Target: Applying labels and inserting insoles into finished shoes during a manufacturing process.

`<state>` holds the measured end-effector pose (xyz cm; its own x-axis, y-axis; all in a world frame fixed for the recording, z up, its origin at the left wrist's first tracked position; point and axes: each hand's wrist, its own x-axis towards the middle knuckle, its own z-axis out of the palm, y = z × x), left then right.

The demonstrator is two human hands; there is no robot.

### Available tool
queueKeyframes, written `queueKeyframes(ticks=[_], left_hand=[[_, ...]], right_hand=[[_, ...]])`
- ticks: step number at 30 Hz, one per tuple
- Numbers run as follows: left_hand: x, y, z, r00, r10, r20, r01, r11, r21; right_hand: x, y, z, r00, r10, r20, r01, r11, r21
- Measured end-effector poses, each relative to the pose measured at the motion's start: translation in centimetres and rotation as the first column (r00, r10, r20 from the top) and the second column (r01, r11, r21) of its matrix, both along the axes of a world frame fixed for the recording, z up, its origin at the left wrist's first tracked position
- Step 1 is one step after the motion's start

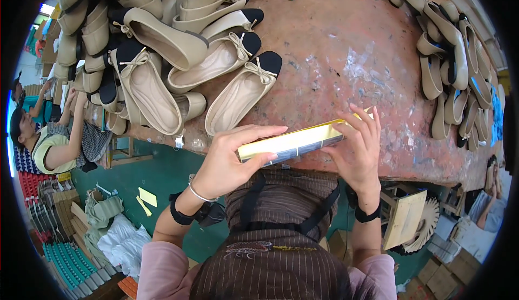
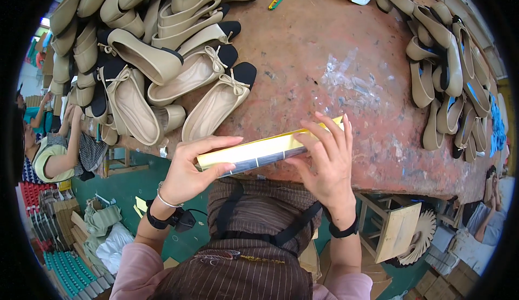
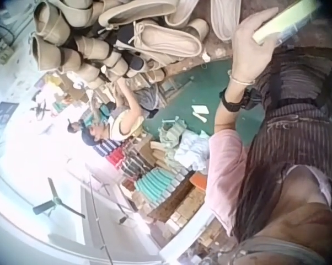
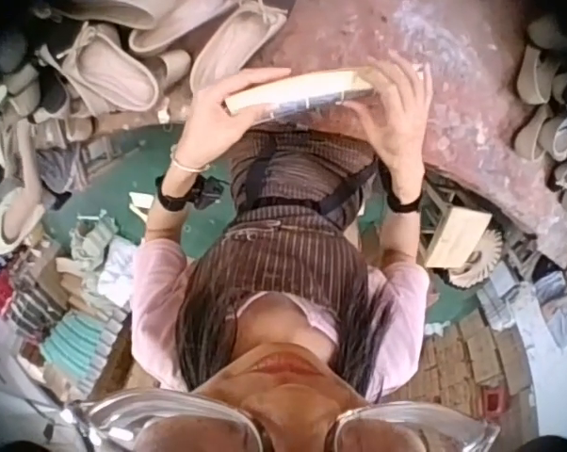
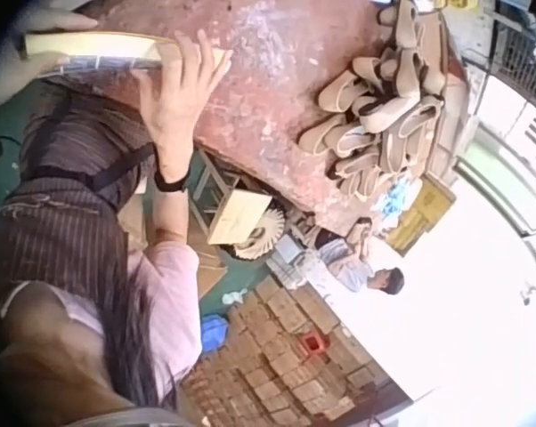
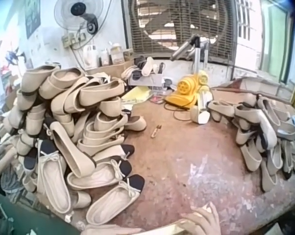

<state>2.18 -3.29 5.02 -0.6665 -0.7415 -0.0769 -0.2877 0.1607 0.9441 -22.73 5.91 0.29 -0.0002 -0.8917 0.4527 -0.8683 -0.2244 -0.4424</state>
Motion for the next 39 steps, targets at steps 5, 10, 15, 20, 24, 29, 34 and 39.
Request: queueKeyframes(ticks=[5,10,15,20,24,29,34,39], left_hand=[[0.5,0.1,-1.4,0.998,-0.036,0.057,0.05,0.962,-0.269],[-0.1,0.6,-1.0,0.977,0.036,0.21,0.092,0.817,-0.569],[-0.7,1.5,-2.0,0.956,0.145,0.253,0.092,0.675,-0.732],[-0.9,2.1,-2.2,0.954,0.073,0.291,0.139,0.751,-0.646],[-0.8,2.2,-2.4,0.896,-0.023,0.443,0.281,0.801,-0.528],[-0.9,2.1,-2.2,0.914,-0.033,0.403,0.268,0.797,-0.541],[-0.8,2.3,-1.2,0.882,0.057,0.468,0.236,0.806,-0.542],[-0.5,2.6,-2.9,0.937,0.269,0.225,0.026,0.587,-0.809]], right_hand=[[0.0,0.1,-0.3,0.998,0.038,0.042,-0.037,0.999,-0.036],[0.5,0.2,0.0,0.997,0.057,0.049,-0.058,0.998,0.028],[1.9,-0.1,-0.1,0.998,0.044,0.049,-0.044,0.999,-0.004],[1.9,0.1,-0.3,0.996,0.079,0.037,-0.078,0.997,-0.025],[2.3,0.0,0.0,0.989,0.147,0.033,-0.148,0.989,-0.001],[2.2,0.1,0.3,0.983,0.172,0.061,-0.172,0.985,0.004],[2.3,0.5,0.3,0.996,0.09,-0.016,-0.091,0.99,-0.108],[3.2,2.1,0.2,0.994,-0.04,-0.104,0.012,0.968,-0.252]])
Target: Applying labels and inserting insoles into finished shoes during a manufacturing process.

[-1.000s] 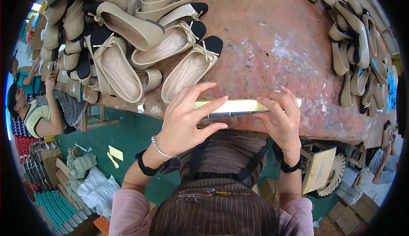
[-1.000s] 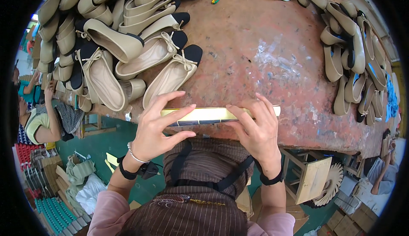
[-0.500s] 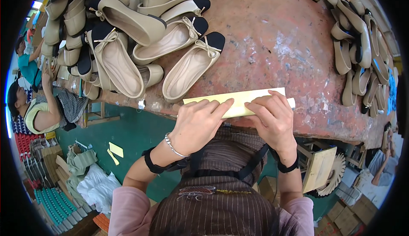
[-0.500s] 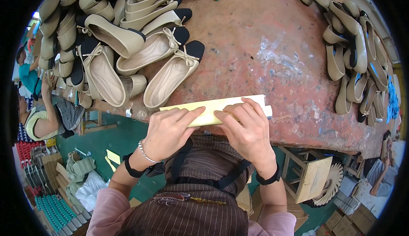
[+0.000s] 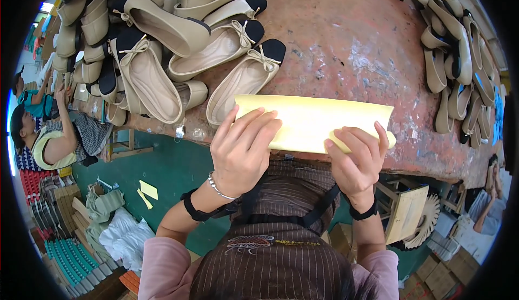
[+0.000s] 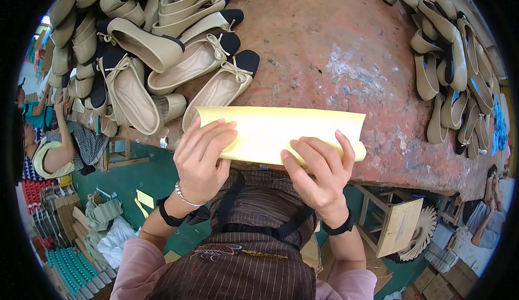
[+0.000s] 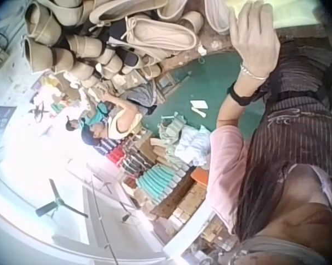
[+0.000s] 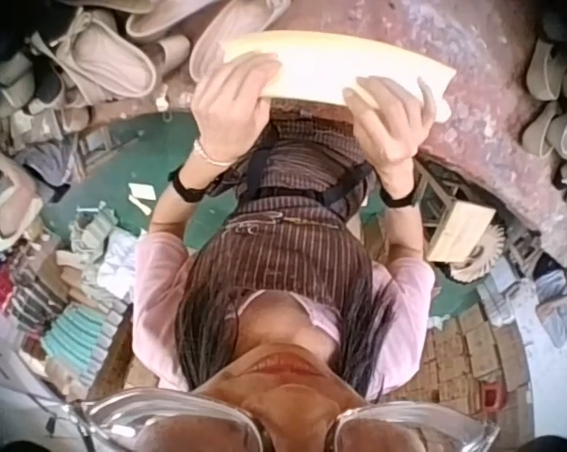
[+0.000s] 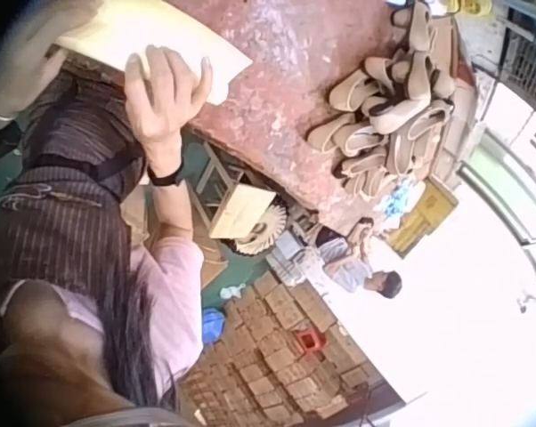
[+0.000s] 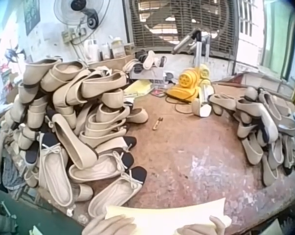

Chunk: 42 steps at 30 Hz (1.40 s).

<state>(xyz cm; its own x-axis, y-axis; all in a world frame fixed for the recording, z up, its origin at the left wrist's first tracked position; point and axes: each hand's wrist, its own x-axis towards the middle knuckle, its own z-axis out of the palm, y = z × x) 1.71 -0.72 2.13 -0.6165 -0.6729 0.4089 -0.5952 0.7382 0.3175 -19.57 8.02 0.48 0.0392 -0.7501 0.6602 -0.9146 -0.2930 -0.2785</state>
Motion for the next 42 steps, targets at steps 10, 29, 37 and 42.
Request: queueKeyframes(ticks=[10,29,37,42], left_hand=[[0.0,-0.3,1.0,0.99,-0.136,0.047,0.142,0.973,-0.181],[0.7,-1.8,1.6,0.964,-0.261,-0.041,0.245,0.827,0.505],[-1.1,-0.7,1.4,0.958,-0.244,-0.151,0.287,0.83,0.479],[-1.2,-0.7,1.5,0.964,-0.204,-0.173,0.265,0.808,0.527]], right_hand=[[-1.0,-1.2,-0.5,0.983,0.081,0.162,-0.089,0.995,0.042],[-1.7,-1.3,0.1,0.919,0.225,0.322,-0.331,0.887,0.323],[-1.2,-1.5,0.5,0.894,0.251,0.37,-0.385,0.854,0.349],[-0.1,-1.7,1.0,0.91,0.207,0.359,-0.334,0.879,0.34]])
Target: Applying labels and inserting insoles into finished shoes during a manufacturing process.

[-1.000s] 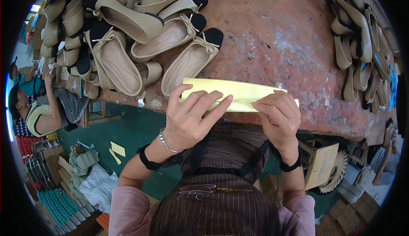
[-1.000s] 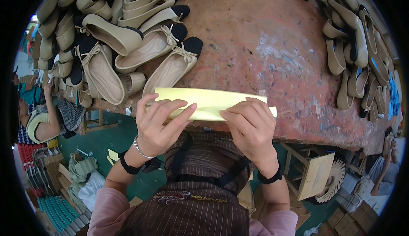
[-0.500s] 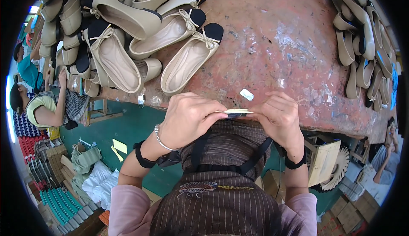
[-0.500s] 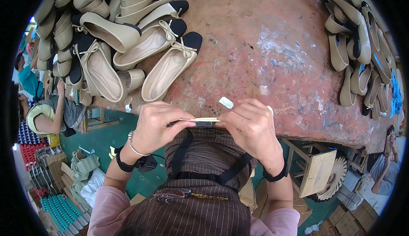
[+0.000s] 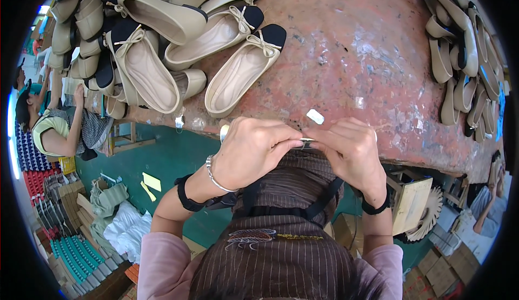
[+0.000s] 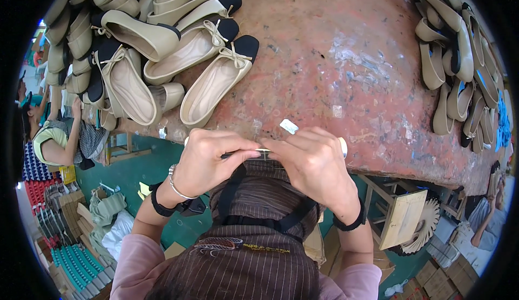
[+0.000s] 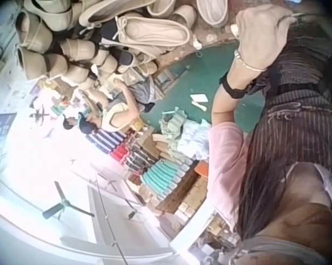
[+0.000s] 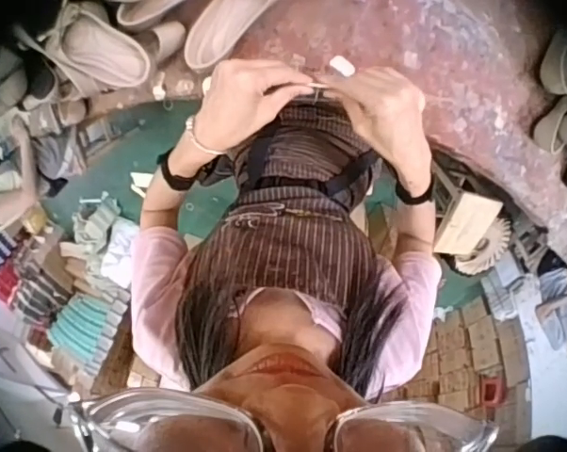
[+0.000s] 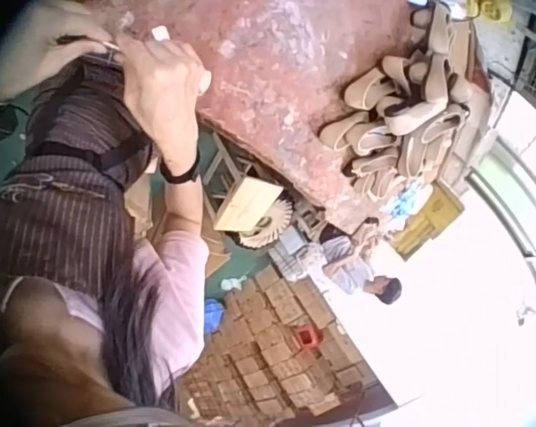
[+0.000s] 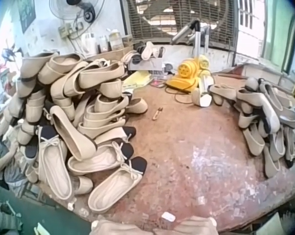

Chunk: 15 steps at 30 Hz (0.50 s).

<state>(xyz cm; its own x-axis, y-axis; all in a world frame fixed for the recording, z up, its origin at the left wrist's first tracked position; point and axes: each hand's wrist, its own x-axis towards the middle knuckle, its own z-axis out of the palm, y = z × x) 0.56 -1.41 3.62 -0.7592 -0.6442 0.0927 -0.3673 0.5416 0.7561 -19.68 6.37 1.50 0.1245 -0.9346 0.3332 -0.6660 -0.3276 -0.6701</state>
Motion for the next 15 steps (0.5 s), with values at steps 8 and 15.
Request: queueKeyframes(ticks=[8,15], left_hand=[[0.08,-0.13,0.3,1.0,-0.012,0.002,0.011,0.999,0.043],[0.51,-0.67,0.99,0.998,-0.049,0.032,0.044,0.988,0.15]], right_hand=[[0.17,-0.03,0.59,0.997,0.031,0.071,-0.035,0.998,0.059],[-0.23,-0.19,0.34,0.989,0.076,0.125,-0.083,0.995,0.058]])
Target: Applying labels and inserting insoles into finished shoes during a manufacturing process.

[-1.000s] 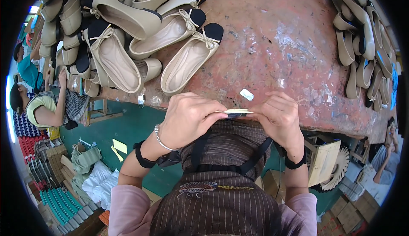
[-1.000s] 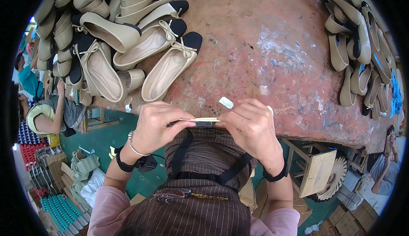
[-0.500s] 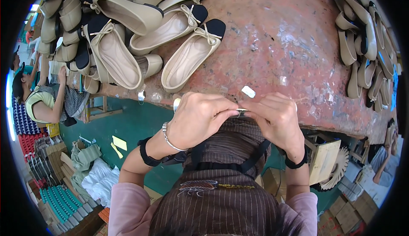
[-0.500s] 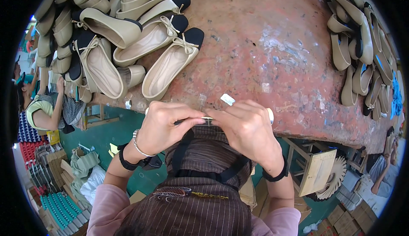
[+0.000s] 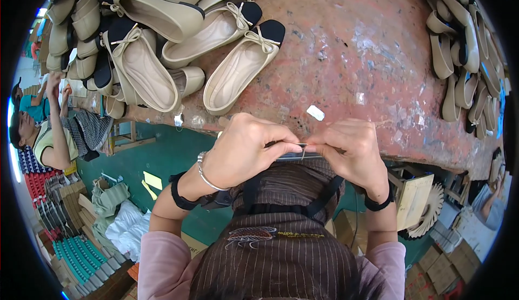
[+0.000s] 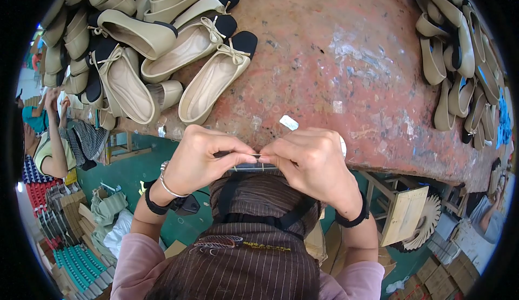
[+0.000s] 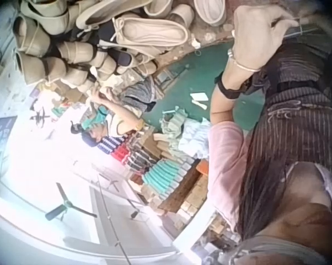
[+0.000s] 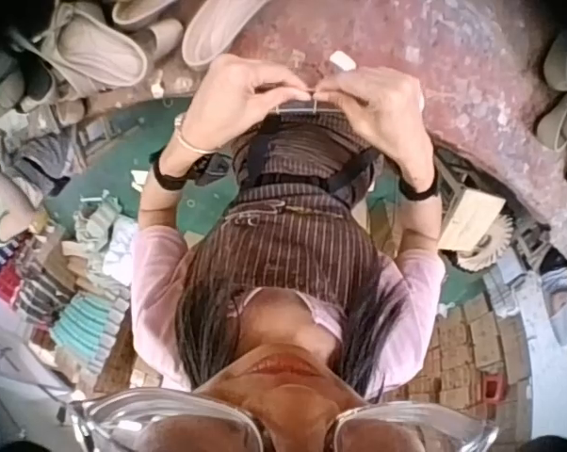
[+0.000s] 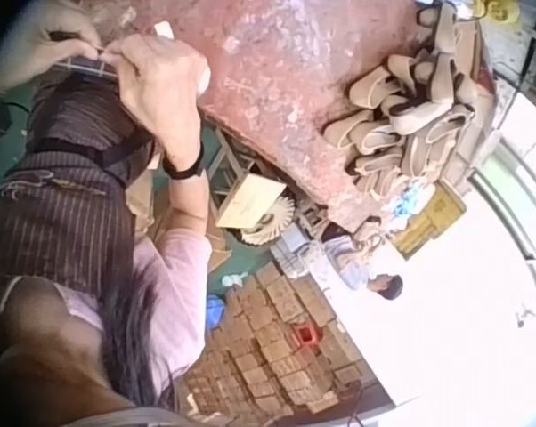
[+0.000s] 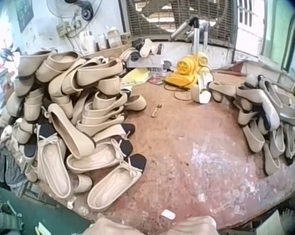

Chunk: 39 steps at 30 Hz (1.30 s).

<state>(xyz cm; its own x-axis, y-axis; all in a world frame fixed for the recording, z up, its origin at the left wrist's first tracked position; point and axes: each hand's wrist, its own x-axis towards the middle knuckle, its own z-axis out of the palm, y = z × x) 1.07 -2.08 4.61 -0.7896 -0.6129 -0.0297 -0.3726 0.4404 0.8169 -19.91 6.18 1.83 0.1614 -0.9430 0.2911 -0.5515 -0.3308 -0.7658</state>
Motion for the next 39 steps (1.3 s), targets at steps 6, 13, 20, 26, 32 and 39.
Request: queueKeyframes(ticks=[6,13,20,26,32,39], left_hand=[[1.6,-1.2,1.2,0.992,0.081,0.099,-0.105,0.96,0.259],[0.6,0.0,-0.4,0.999,0.031,0.037,-0.036,0.991,0.132],[0.8,-0.3,-0.1,0.994,0.023,0.108,-0.055,0.952,0.301],[1.6,-1.1,0.2,0.985,0.063,0.163,-0.122,0.915,0.384],[5.6,-2.6,1.9,0.965,0.096,0.245,-0.201,0.87,0.45],[8.7,-3.4,1.8,0.952,0.196,0.237,-0.303,0.73,0.613]], right_hand=[[-2.9,0.8,0.7,0.995,-0.096,0.009,0.092,0.976,0.197],[-2.0,0.9,0.9,0.99,-0.136,-0.034,0.14,0.969,0.203],[-3.2,2.1,0.5,0.971,-0.196,0.135,0.142,0.933,0.33],[-3.3,1.8,0.9,0.979,-0.19,0.079,0.163,0.95,0.267],[-5.4,2.9,1.1,0.966,-0.249,0.063,0.225,0.938,0.263],[-7.1,3.9,0.4,0.95,-0.309,0.054,0.282,0.917,0.282]])
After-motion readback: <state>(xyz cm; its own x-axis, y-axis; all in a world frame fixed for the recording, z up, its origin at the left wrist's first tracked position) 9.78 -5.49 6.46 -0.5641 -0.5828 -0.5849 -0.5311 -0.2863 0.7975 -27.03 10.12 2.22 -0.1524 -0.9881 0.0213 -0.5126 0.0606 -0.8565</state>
